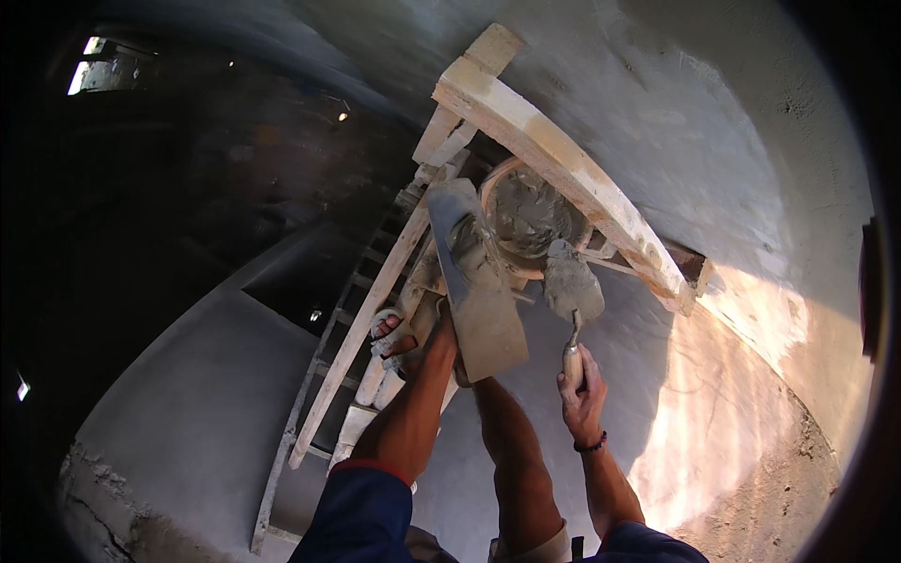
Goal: The person applies plaster to an unfinished concrete wall using a trowel and a hawk. They take plaster from a bucket on a wooden scaffolding and smooth it across the wall surface in multiple overlapping strokes.
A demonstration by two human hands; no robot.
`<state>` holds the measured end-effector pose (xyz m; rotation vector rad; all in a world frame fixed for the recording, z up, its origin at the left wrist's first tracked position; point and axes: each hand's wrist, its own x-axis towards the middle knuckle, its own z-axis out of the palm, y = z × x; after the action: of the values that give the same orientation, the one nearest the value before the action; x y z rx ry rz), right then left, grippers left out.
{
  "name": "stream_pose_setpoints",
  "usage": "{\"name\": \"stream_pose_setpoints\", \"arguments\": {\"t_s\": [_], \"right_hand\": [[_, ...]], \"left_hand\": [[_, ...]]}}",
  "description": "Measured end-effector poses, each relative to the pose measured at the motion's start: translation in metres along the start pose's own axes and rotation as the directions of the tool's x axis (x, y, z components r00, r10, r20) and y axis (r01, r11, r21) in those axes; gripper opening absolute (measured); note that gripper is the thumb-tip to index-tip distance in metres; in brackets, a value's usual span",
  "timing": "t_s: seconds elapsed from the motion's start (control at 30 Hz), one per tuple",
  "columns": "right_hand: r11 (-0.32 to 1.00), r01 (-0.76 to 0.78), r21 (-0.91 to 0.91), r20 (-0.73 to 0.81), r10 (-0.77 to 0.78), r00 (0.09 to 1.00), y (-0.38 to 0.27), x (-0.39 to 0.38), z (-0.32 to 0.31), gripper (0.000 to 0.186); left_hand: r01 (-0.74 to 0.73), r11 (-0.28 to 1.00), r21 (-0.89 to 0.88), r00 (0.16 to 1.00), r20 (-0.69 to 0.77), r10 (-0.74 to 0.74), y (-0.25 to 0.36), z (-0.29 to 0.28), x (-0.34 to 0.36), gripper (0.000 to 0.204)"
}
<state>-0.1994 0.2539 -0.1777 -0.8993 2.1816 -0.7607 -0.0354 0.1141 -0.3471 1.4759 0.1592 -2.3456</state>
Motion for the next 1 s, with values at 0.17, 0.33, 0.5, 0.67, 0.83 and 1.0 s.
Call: {"name": "stream_pose_setpoints", "arguments": {"t_s": [0.17,0.33,0.5,0.67,0.83,1.0], "right_hand": [[0.984,-0.17,0.049,0.128,0.163,0.978,0.06,0.06,0.042,0.049],[0.974,-0.128,-0.185,0.223,0.169,0.96,0.064,0.133,0.048,0.045],[0.883,0.404,-0.24,0.125,-0.385,0.915,-0.001,0.044,-0.01,0.038],[0.958,0.271,-0.098,0.184,-0.25,0.951,-0.042,-0.086,-0.077,0.035],[0.976,0.194,-0.098,0.139,-0.179,0.974,-0.182,-0.139,-0.166,0.051],[0.957,0.289,0.002,-0.124,-0.287,0.95,-0.292,-0.14,-0.241,0.041]], "left_hand": [[-0.035,0.999,-0.034,0.995,-0.099,0.032,0.034,0.019,-0.06,0.052],[-0.046,0.995,-0.089,0.996,-0.076,0.04,0.052,0.1,-0.128,0.054],[-0.052,0.984,-0.17,0.998,0.01,0.055,0.063,0.202,-0.246,0.056],[-0.148,0.968,-0.202,0.952,0.235,0.195,0.084,0.318,-0.394,0.055],[-0.137,0.902,-0.41,0.668,0.634,0.39,0.136,0.42,-0.544,0.056],[-0.15,0.787,-0.598,0.365,0.706,0.606,0.162,0.521,-0.692,0.053]]}}
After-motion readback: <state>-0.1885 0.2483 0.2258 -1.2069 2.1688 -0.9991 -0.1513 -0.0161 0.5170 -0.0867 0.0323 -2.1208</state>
